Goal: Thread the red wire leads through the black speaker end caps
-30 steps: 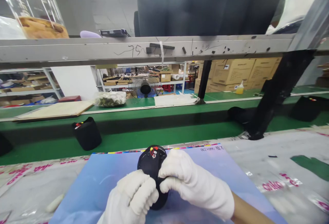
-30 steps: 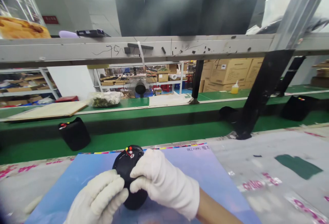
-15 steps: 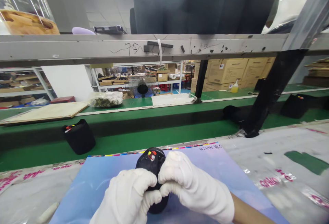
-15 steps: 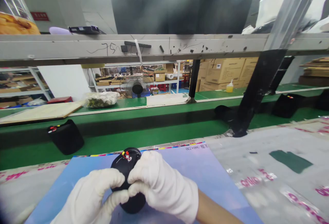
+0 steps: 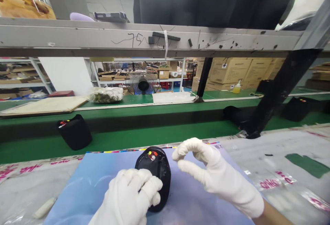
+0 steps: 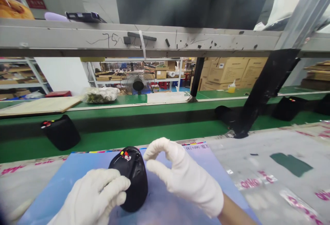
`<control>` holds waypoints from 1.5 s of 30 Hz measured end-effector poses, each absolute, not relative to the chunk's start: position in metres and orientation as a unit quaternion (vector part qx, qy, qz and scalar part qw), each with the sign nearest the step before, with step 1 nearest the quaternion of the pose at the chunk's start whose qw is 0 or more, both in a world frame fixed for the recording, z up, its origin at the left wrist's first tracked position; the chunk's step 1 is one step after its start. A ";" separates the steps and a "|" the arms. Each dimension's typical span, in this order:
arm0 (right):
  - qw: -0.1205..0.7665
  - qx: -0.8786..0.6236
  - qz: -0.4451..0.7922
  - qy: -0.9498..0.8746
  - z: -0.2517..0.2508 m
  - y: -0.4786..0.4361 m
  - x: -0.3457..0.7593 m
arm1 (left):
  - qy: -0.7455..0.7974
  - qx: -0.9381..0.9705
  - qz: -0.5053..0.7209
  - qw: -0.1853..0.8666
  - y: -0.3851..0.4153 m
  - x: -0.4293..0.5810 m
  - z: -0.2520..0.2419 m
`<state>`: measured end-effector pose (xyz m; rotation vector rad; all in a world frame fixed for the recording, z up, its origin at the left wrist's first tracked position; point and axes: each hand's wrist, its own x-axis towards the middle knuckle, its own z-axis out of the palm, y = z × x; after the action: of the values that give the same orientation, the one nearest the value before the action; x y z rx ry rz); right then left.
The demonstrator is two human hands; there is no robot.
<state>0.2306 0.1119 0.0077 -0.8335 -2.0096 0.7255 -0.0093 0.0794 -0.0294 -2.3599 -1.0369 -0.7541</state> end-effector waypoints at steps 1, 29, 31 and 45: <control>0.414 -0.320 0.272 -0.808 0.005 0.110 0.229 | -0.361 -0.860 -0.281 0.225 0.081 -0.009 -0.028; 0.397 -0.236 0.073 -0.884 -0.016 0.095 0.199 | -0.382 -0.853 -0.249 0.254 0.079 -0.016 -0.048; 0.388 -0.263 0.076 -0.880 -0.022 0.094 0.194 | -0.380 -0.853 -0.260 0.246 0.081 -0.017 -0.043; 0.372 -0.168 0.030 -0.912 -0.019 0.110 0.198 | -0.400 -0.693 -0.538 -0.266 0.087 -0.040 -0.018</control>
<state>0.1979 0.1101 -0.0193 -0.4295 -2.3379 0.0771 -0.0396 0.0867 -0.0183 -2.6446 -1.5286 -2.0525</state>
